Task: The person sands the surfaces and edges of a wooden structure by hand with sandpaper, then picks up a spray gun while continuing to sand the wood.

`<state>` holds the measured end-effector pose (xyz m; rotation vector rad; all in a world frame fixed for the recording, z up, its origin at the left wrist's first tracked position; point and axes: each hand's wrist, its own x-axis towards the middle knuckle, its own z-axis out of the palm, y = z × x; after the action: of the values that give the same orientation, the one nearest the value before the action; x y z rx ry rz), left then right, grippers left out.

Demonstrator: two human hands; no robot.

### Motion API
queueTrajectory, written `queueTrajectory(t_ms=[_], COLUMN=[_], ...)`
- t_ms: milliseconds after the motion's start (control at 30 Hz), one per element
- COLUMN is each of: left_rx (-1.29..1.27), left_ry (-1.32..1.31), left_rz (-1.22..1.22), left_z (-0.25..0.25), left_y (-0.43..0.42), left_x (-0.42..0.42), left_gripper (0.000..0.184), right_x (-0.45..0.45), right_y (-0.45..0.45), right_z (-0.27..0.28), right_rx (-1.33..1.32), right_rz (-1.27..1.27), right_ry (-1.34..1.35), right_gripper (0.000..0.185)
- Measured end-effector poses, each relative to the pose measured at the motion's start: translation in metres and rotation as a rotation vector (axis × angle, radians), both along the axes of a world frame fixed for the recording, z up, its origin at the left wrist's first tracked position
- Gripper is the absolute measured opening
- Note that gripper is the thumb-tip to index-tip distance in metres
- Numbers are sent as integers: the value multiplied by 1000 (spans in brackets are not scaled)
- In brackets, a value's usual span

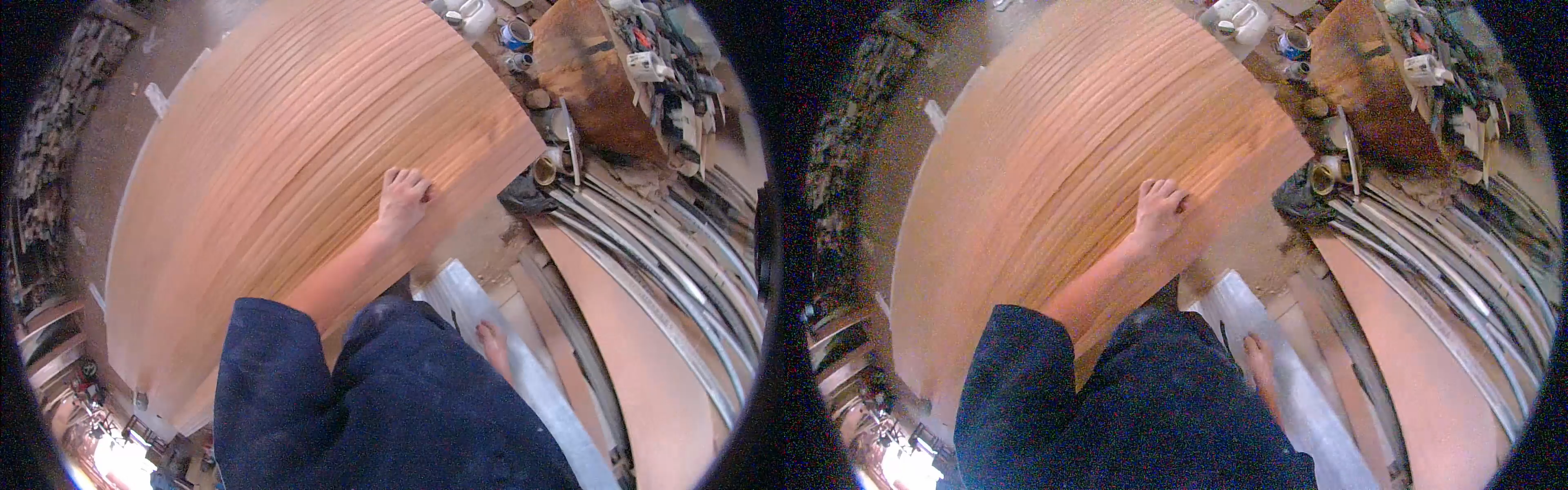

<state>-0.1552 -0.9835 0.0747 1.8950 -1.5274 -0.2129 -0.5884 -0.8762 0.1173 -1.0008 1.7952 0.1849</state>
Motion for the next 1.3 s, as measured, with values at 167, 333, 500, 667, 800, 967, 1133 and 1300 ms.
queueTrajectory(t_ms=[167,333,500,667,800,967,1133,1300], left_rx=[-11,178,-196,-259,-170,172,283,89], left_ry=[-68,-143,161,483,565,218,170,239], left_rz=[0,-60,-93,-127,-247,261,539,274], left_z=[-2,34,96,121,90,56,36,19], left_y=[-154,-299,-305,-232,-229,-227,-256,-295], left_x=[-34,-62,-163,-215,-207,-157,-178,-206], left_gripper=[15,18,20,32,68,86,92,64], right_x=[54,73,96,149,133,192,233,249], right_y=[-96,-150,-232,-323,-397,-467,-532,-558], right_z=[58,96,129,146,82,62,47,65], right_rx=[-178,-258,-587,-633,-449,-423,-631,-808], right_rz=[32,177,-138,-446,-358,19,825,1321], right_ry=[-121,-68,-227,-696,-833,-627,-626,-677], right_gripper=[35,36,48,54,45,32,27,27])
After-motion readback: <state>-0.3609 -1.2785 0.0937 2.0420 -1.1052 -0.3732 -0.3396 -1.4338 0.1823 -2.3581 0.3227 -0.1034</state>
